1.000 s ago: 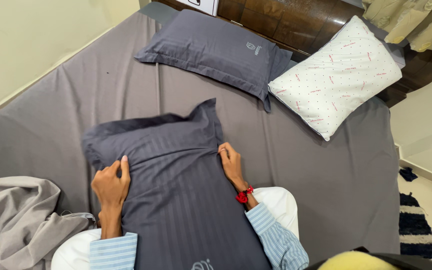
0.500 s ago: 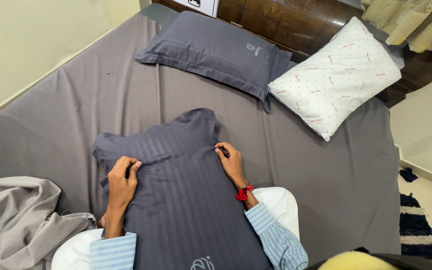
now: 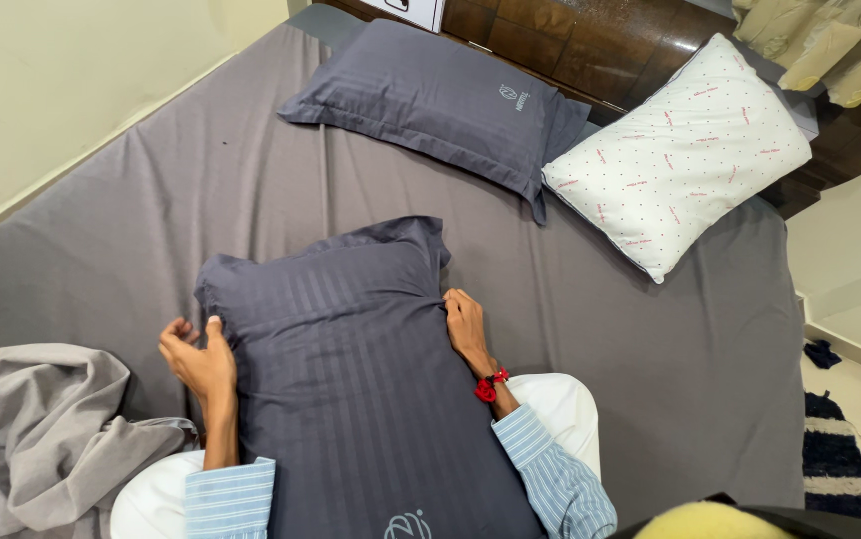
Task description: The person folds pillowcases and arranges pillows on a bed by hand.
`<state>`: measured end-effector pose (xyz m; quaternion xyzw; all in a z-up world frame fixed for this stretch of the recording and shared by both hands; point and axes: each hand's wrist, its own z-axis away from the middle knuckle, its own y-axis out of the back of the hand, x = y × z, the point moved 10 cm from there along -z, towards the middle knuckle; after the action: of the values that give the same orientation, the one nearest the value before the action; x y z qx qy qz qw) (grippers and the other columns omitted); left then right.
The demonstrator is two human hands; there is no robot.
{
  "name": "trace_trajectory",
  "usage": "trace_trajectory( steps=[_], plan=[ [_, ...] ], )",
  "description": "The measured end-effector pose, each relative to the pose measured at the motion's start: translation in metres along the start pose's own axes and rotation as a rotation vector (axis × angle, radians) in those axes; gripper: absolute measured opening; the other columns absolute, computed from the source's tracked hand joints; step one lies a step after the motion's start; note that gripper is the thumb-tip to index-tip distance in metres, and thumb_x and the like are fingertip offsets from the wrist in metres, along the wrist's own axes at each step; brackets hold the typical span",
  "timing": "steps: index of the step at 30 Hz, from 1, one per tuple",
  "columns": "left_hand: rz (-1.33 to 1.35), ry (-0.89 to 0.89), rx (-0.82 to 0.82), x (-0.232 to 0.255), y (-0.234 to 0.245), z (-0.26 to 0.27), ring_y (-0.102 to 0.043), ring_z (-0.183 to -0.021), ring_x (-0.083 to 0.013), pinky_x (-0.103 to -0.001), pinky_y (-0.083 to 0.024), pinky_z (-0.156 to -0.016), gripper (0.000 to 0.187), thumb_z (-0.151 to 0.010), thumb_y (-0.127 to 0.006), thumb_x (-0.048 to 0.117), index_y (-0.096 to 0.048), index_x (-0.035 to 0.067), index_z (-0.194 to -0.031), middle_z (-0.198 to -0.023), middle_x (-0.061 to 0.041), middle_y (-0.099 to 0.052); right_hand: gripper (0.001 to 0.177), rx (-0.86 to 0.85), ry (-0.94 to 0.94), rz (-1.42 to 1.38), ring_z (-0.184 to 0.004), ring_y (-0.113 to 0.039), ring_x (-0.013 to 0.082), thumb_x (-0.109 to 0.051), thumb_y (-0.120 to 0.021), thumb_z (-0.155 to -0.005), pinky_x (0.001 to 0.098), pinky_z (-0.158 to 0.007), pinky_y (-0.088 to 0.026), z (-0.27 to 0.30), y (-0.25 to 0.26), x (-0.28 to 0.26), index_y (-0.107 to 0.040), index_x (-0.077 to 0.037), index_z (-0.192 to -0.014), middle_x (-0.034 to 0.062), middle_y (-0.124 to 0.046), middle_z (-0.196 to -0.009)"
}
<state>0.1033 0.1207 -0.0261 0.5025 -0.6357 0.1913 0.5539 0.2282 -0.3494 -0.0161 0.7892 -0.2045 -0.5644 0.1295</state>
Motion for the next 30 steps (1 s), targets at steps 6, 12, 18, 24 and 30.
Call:
trace_trajectory(
  steps=[6,12,18,24,30],
  plan=[
    [0.236,0.647,-0.429,-0.057,-0.066,0.024,-0.058,-0.123,-0.0283,-0.037,-0.043,-0.106,0.070,-0.094,-0.084,0.034,-0.053,-0.004,-0.143,-0.134,-0.024,-0.059,0.021,0.220,0.095,-0.075,-0.061,-0.046,0.0356,-0.010,-0.043,-0.088,0.0437,-0.061,-0.038,0.007,0.032,-0.015,-0.051,0.008,-0.081,0.0214,-0.051,-0.073],
    [0.769,0.698,-0.558,-0.011,-0.070,0.033,-0.074,-0.090,-0.0140,-0.027,-0.059,-0.083,0.038,-0.074,-0.080,0.007,-0.071,0.008,-0.110,-0.105,-0.005,-0.077,0.029,0.068,-0.171,0.033,-0.065,-0.056,0.0324,-0.022,-0.049,-0.094,0.0431,-0.066,-0.045,0.000,0.018,0.042,-0.061,0.003,-0.084,0.0216,-0.061,-0.074],
    [-0.181,-0.153,-0.167,0.041,-0.027,0.029,-0.028,-0.054,-0.0199,-0.037,-0.029,-0.056,0.061,-0.092,-0.091,0.020,-0.040,0.006,-0.063,-0.056,-0.011,-0.037,0.023,0.115,-0.301,0.028,-0.079,-0.068,0.0261,-0.025,-0.056,-0.094,0.0389,-0.076,-0.052,0.006,0.010,0.071,-0.063,-0.004,-0.100,0.0137,-0.073,-0.088],
    [-0.088,-0.100,0.054,0.056,0.005,0.017,-0.040,-0.055,-0.0204,-0.040,-0.037,-0.059,0.052,-0.086,-0.093,0.033,-0.050,0.005,-0.080,-0.059,-0.004,-0.041,0.034,0.051,-0.551,-0.059,-0.093,-0.070,0.0193,-0.035,-0.055,-0.096,0.0347,-0.087,-0.053,0.010,-0.003,0.116,-0.063,-0.007,-0.115,0.0084,-0.075,-0.106],
    [0.000,0.206,-0.073,-0.038,-0.028,0.005,-0.058,-0.090,-0.0255,-0.043,-0.047,-0.086,0.053,-0.093,-0.082,0.046,-0.056,0.004,-0.114,-0.094,-0.010,-0.058,0.054,-0.139,-0.736,-0.172,-0.109,-0.062,0.0221,-0.050,-0.053,-0.099,0.0354,-0.099,-0.044,0.012,-0.031,0.166,-0.062,-0.008,-0.132,0.0098,-0.069,-0.120]
  ],
)
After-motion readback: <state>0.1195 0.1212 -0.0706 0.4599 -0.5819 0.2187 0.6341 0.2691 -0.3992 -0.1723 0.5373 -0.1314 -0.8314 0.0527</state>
